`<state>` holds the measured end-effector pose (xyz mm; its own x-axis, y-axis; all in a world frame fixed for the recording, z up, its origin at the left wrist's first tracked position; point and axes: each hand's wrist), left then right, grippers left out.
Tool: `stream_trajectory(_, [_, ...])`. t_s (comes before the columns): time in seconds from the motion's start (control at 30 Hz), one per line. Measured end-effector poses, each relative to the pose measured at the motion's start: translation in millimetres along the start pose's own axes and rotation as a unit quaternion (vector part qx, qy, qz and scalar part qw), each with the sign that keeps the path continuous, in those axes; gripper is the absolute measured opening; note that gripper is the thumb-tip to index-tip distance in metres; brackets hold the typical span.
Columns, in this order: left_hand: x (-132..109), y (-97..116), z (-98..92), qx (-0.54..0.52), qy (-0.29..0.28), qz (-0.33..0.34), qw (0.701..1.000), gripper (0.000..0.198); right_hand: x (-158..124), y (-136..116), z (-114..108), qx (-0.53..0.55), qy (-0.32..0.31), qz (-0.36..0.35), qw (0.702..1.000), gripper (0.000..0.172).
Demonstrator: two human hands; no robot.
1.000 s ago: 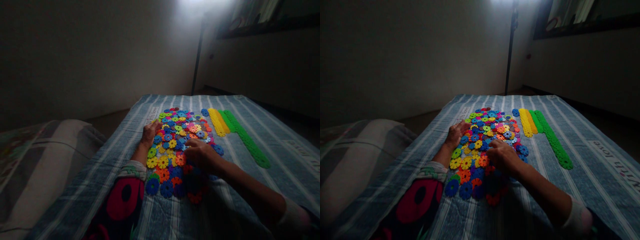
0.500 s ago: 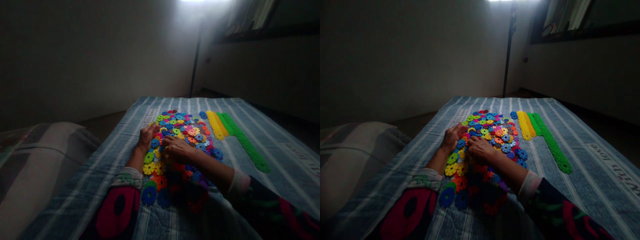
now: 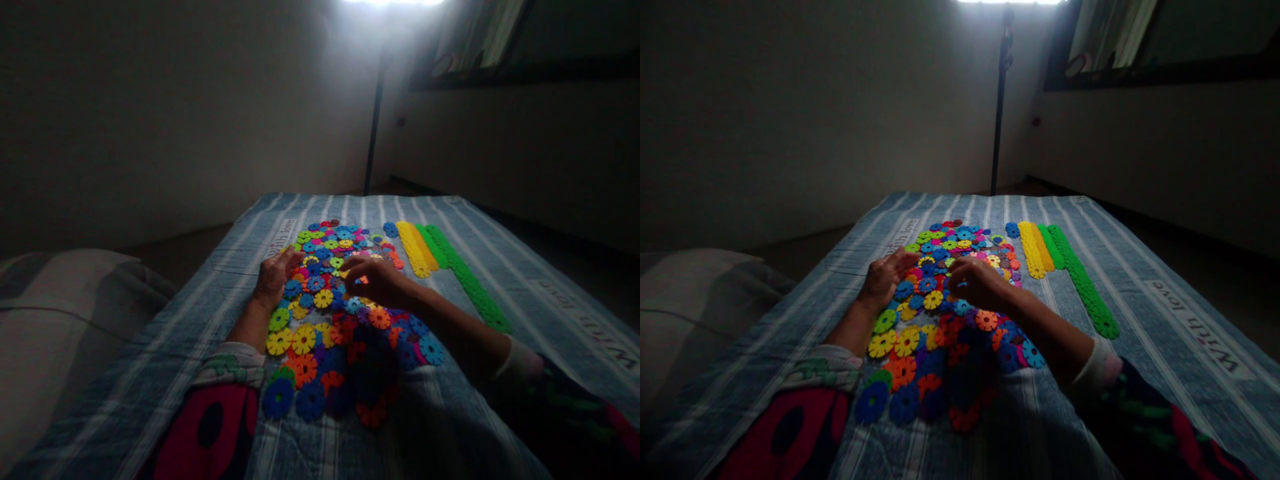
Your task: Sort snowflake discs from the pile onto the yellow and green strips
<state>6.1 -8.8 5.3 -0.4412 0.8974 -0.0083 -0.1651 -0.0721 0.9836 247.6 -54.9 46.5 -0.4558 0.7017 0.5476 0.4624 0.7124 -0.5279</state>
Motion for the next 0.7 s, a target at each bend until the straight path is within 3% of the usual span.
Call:
stream_trajectory(0.03, [0, 0, -0.3, 0.001, -0.001, 0.0, 1.0, 0.046, -5, 13, -17, -0.002, 0.035, 0.027, 0.999, 0.013])
stream_trajectory(0.17, [2, -3, -1.0, 0.001, 0.001, 0.003, 1.0, 0.047, -32, 73, -88, -0.079, 0.075, 0.139, 0.984, 0.009])
stream_trajectory(0.27, [3, -4, -1.0, 0.005, 0.002, 0.005, 1.0, 0.046, -53, 108, -120, -0.148, 0.083, 0.189, 0.967, 0.008])
stream_trajectory(0.43, [1, -1, -0.7, 0.015, 0.003, 0.0, 1.0, 0.045, -70, 137, -128, -0.189, 0.086, 0.221, 0.953, 0.013])
stream_trajectory(0.7, [4, -5, -2.1, 0.009, 0.001, 0.006, 1.0, 0.046, -74, 150, -122, -0.196, 0.084, 0.232, 0.949, 0.016])
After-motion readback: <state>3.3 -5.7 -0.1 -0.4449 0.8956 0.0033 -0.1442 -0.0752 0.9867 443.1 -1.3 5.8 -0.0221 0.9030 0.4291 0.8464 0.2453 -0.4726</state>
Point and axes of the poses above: each hand's wrist, its own x-axis towards the middle knuckle, its own z-axis out of the palm, y = z × x, and after that the axes turned 15 degrees about y, right-handed
